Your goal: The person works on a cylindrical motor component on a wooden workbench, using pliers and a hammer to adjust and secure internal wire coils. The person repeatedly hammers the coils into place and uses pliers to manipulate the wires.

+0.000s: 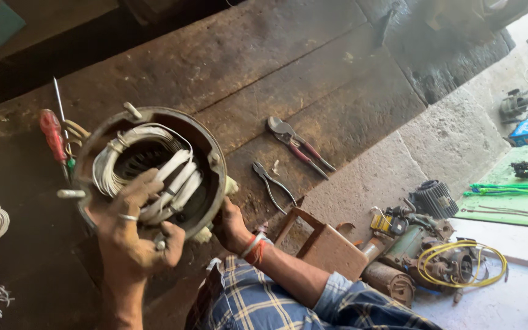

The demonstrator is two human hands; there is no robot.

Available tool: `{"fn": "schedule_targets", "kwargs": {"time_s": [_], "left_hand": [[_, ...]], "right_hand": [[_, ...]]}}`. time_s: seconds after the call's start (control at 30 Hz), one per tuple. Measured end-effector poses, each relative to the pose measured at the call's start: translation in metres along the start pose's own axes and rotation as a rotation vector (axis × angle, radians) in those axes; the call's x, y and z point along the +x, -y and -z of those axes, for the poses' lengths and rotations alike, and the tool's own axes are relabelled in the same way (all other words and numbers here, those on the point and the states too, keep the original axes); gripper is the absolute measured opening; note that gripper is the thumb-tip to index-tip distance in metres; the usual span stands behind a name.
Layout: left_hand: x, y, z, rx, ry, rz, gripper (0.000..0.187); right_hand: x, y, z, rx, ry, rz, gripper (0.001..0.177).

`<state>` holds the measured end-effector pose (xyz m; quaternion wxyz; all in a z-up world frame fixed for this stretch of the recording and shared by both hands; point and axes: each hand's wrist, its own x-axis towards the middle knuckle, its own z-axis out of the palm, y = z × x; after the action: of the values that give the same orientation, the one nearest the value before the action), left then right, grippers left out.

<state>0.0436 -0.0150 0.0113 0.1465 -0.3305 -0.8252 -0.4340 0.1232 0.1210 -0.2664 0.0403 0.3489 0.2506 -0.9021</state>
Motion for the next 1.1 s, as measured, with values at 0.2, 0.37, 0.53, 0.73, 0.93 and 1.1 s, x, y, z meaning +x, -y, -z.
{"fn": "schedule_targets", "kwargs": {"time_s": [0.2,0.37,0.53,0.73,0.93,1.1], "left_hand": [[-0.002,0.0,-0.003,-0.073,0.017,0.069,0.042],[-0.007,0.01,-0.009,-0.04,0.04,0.018,0.038],[0.002,0.0,-0.003,0.086,-0.048,-0.074,0.033],[-0.006,-0.004,-0.011,0.16,-0.123,-0.053,0.038],[-0.012,0.024,-0.015,0.116,-0.079,0.058,0.038],[0.014,0.057,0.013,0.022,-0.13,0.07,0.04]], "right_hand": [[-0.021,0.023,-0.015,0.031,0.097,-0.096,0.053],[-0.003,0.021,0.014,-0.04,0.199,-0.126,0.059],[0.024,0.019,0.023,-0.193,0.156,0.16,0.05],[0.001,0.038,0.01,-0.451,0.038,0.257,0.051],[-0.02,0.051,-0.037,-0.132,0.34,0.097,0.068],[-0.036,0.061,-0.068,-0.128,0.262,0.048,0.062]]}}
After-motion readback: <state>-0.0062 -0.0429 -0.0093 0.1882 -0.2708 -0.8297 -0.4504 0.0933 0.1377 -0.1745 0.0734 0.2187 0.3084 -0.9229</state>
